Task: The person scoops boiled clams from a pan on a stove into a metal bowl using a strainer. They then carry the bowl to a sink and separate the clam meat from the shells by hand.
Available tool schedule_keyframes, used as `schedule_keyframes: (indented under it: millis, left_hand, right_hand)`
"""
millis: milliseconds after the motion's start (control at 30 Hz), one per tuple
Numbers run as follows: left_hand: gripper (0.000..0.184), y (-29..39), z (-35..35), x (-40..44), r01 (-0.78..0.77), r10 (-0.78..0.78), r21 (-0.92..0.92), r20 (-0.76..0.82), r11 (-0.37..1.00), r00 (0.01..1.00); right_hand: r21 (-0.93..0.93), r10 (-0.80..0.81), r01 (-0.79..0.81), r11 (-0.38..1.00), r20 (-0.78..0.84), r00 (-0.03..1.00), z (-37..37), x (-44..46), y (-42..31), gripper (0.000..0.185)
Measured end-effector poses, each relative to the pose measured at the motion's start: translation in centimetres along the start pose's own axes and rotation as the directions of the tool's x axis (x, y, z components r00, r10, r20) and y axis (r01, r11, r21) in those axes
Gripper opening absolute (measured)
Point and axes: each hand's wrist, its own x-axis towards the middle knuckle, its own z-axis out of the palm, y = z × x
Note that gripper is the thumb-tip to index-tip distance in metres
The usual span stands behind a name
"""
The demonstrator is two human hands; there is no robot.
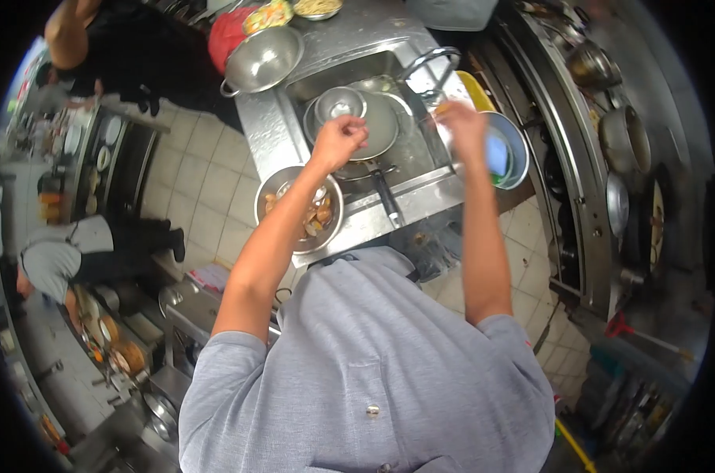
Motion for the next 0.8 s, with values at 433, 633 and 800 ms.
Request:
schedule_keyframes:
  millis: [433, 633, 800]
  left_hand:
    - [0.032, -1.4, -15.2, -12.6, 0.212, -0.225, -0.077, -0.392, 0.974, 0.892]
    - [0.028, -3.6, -14.1, -15.2, 0.130, -0.347, -0.659, -0.210, 0.741, 0.914]
    - [0.030, -2.4, -11.8, -12.8, 0.191, -0.324, -0.574, -0.138, 0.796, 0.936]
  right_hand:
    - [-0.968, -0.651, -0.168, 0.189, -0.251, 0.716, -8.6, 8.6, -1.4, 0.035]
    - [-0.069, 0.001, -0.003, 0.998, -0.033, 0.999, 3.4, 0.5, 2.6, 0.024]
    - [-0.607, 0.106, -0.076, 0.791, 0.013, 0.994, 6.3, 3.1, 14.5, 0.044]
